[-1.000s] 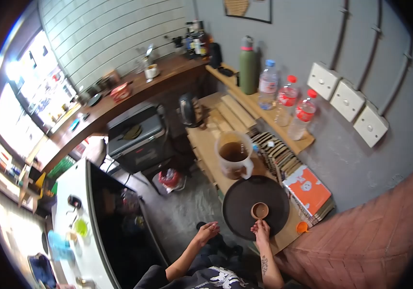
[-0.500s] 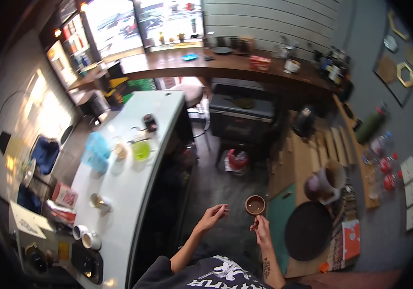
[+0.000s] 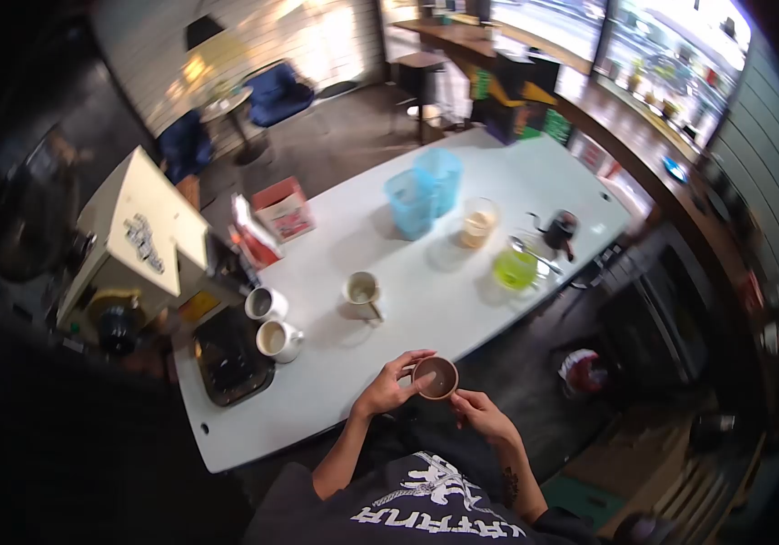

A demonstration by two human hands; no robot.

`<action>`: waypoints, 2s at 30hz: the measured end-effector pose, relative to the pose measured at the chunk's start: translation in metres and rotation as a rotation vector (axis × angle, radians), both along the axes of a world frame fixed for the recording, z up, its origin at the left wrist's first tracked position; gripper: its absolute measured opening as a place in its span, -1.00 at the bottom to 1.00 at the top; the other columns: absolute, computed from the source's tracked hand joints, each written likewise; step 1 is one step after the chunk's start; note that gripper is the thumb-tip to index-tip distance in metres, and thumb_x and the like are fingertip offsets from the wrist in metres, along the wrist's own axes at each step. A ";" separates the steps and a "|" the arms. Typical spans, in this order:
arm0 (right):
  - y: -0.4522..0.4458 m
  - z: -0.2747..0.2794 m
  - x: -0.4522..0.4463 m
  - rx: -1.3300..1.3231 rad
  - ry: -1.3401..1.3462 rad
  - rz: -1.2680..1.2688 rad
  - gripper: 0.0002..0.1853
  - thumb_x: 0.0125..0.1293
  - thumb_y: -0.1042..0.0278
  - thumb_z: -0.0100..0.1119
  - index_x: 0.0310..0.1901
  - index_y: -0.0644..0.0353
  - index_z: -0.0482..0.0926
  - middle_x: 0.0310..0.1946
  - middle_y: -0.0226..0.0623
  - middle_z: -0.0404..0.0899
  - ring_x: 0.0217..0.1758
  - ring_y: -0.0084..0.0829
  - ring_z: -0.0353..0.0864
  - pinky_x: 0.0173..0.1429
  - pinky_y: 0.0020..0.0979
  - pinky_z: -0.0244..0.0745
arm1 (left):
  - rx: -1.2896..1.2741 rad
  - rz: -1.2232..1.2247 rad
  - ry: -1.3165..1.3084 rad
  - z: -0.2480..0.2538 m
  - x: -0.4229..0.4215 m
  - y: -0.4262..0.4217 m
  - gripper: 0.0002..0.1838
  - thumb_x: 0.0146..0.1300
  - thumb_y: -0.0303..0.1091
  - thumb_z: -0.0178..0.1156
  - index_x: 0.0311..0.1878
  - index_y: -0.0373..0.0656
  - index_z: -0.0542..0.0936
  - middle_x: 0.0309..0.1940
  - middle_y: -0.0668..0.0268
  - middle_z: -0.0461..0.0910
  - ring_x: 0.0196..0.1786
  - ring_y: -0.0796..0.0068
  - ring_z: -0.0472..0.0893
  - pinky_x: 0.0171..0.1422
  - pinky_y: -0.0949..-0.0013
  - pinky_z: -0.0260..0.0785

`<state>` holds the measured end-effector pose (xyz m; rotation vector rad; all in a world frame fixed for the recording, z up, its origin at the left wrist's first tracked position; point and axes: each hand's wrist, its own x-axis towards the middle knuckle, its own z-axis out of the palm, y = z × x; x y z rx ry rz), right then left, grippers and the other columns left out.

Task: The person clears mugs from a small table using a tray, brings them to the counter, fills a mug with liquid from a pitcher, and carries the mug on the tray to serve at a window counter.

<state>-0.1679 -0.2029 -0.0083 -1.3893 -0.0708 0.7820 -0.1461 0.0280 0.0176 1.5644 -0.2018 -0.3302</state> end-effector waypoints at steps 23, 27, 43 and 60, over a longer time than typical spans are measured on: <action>0.189 -0.032 0.138 -0.055 -0.174 1.136 -0.59 0.56 0.10 -0.15 -0.36 0.25 0.45 -0.56 -0.39 0.45 -0.51 -0.55 0.48 -0.38 -0.46 0.45 | 0.638 1.197 -0.081 -0.040 -0.068 0.044 -0.03 -0.11 -0.36 0.56 0.39 -0.16 0.23 0.25 0.04 0.34 0.31 0.03 0.40 0.36 0.12 0.31; 0.214 -0.038 0.131 -0.024 -0.226 1.120 -0.59 0.56 0.10 -0.14 -0.34 0.27 0.47 -0.56 -0.38 0.45 -0.52 -0.54 0.49 -0.41 -0.46 0.45 | 0.708 1.187 -0.090 -0.040 -0.071 0.071 -0.02 -0.14 -0.39 0.56 0.38 -0.17 0.22 0.23 0.03 0.34 0.28 0.00 0.41 0.34 0.10 0.32; 0.331 0.042 0.152 -0.196 -1.165 0.456 -0.35 0.19 0.24 0.33 0.18 0.39 0.24 -0.14 0.15 0.44 -0.16 0.19 0.55 -0.18 0.00 0.51 | 0.734 1.045 -0.072 -0.004 -0.059 0.169 0.24 -0.15 -0.07 0.61 0.48 -0.25 -0.01 0.36 -0.11 0.15 0.41 -0.06 0.25 0.47 0.05 0.17; 0.429 0.011 0.187 -0.763 -1.302 0.733 -0.26 -0.11 0.16 0.45 0.01 0.61 0.43 -0.19 0.01 0.60 -0.10 -0.11 0.68 -0.25 -0.21 0.71 | 0.850 0.870 -0.053 -0.007 -0.006 0.205 -0.06 -0.32 -0.36 0.62 0.22 -0.22 0.35 0.07 0.04 0.50 0.17 -0.04 0.50 0.27 0.09 0.37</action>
